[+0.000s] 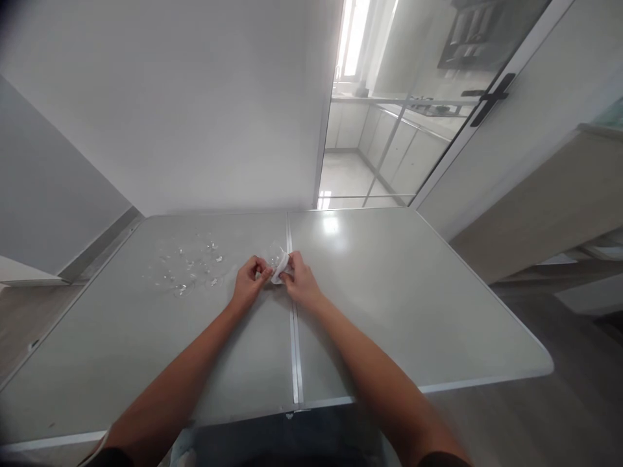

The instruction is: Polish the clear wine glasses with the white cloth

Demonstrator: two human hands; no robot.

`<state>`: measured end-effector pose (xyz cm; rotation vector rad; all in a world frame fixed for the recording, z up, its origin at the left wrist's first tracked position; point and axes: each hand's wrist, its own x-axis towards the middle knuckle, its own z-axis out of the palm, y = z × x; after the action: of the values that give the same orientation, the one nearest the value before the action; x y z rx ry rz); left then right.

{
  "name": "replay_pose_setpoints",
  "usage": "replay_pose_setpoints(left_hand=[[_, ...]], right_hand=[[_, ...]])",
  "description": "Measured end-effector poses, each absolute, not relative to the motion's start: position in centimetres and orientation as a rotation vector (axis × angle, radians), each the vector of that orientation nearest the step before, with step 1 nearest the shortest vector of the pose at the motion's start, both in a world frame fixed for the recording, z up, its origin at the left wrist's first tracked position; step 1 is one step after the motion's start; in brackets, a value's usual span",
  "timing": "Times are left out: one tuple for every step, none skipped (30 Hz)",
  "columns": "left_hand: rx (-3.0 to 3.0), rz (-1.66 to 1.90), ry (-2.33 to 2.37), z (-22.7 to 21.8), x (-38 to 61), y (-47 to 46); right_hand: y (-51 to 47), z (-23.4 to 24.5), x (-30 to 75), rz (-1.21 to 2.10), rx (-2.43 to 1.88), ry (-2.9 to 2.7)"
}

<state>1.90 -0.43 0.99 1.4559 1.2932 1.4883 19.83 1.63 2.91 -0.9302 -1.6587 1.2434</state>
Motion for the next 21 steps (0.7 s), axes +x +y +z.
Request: replay_pose_setpoints(left_hand=[[1.374,1.541,1.249,1.0,1.8,-0.3],[1.28,1.569,1.175,1.1,1.8,-0.2],[1.19,1.557,1.079,1.3,1.7,-0.2],[1.11,1.519,0.979,1.6,1.6,-0.3],[1.048,1.474,0.888,1.9,1.6,-0.4],[1.003,1.436,0.813,2.2,1.5,-0.6],[0.972,1.412,0.756,2.5,1.5,-0.7],[0.952,1.396,0.717,2.8,1.4,-0.9],[0.939,1.382,0.695,2.9,1.4,-0.9],[0.933,1.369,0.688,2.8,1.4,-1.0],[0.936,1.359,0.696,2.7,1.4,-1.0],[0.944,1.364,0.718,2.5,1.4,-0.9],[0.959,1.39,0.753,2.2,1.5,-0.8],[0.977,1.432,0.797,1.9,1.6,-0.6],[0.993,1.481,0.845,1.6,1.6,-0.5],[1.007,1.526,0.892,1.3,1.7,-0.3],[1.016,1.565,0.934,1.0,1.7,-0.1],[1.02,1.593,0.968,0.8,1.7,0.0],[1.021,1.609,0.994,0.7,1.7,0.1],[1.02,1.617,1.012,0.6,1.7,0.2],[1.019,1.619,1.02,0.7,1.6,0.2]], right_hand=[[1.6,3.0,19.9,1.408,-0.905,-1.613],[1.6,3.1,19.9,1.611,-0.876,-1.542],[1.6,3.2,19.9,1.825,-0.84,-1.447],[1.5,3.3,19.9,2.015,-0.803,-1.335],[1.5,3.4,19.9,2.153,-0.772,-1.222],[1.4,3.4,19.9,2.233,-0.751,-1.124],[1.4,3.5,20.0,2.267,-0.738,-1.05],[1.3,3.5,20.0,2.274,-0.729,-1.006],[1.3,3.6,20.1,2.271,-0.725,-0.991],[1.4,3.6,20.2,2.262,-0.726,-1.0],[1.4,3.6,20.3,2.249,-0.727,-1.032],[1.5,3.6,20.4,2.227,-0.728,-1.089],[1.6,3.6,20.5,2.183,-0.733,-1.17],[1.6,3.6,20.6,2.105,-0.744,-1.272],[1.7,3.6,20.6,1.986,-0.764,-1.393],[1.7,3.5,20.6,1.82,-0.794,-1.535],[1.7,3.5,20.6,1.612,-0.837,-1.686],[1.6,3.4,20.5,1.38,-0.886,-1.835],[1.5,3.4,20.4,1.154,-0.931,-1.962],[1.4,3.3,20.2,0.971,-0.967,-2.057],[1.3,3.2,19.9,0.862,-0.989,-2.107]])
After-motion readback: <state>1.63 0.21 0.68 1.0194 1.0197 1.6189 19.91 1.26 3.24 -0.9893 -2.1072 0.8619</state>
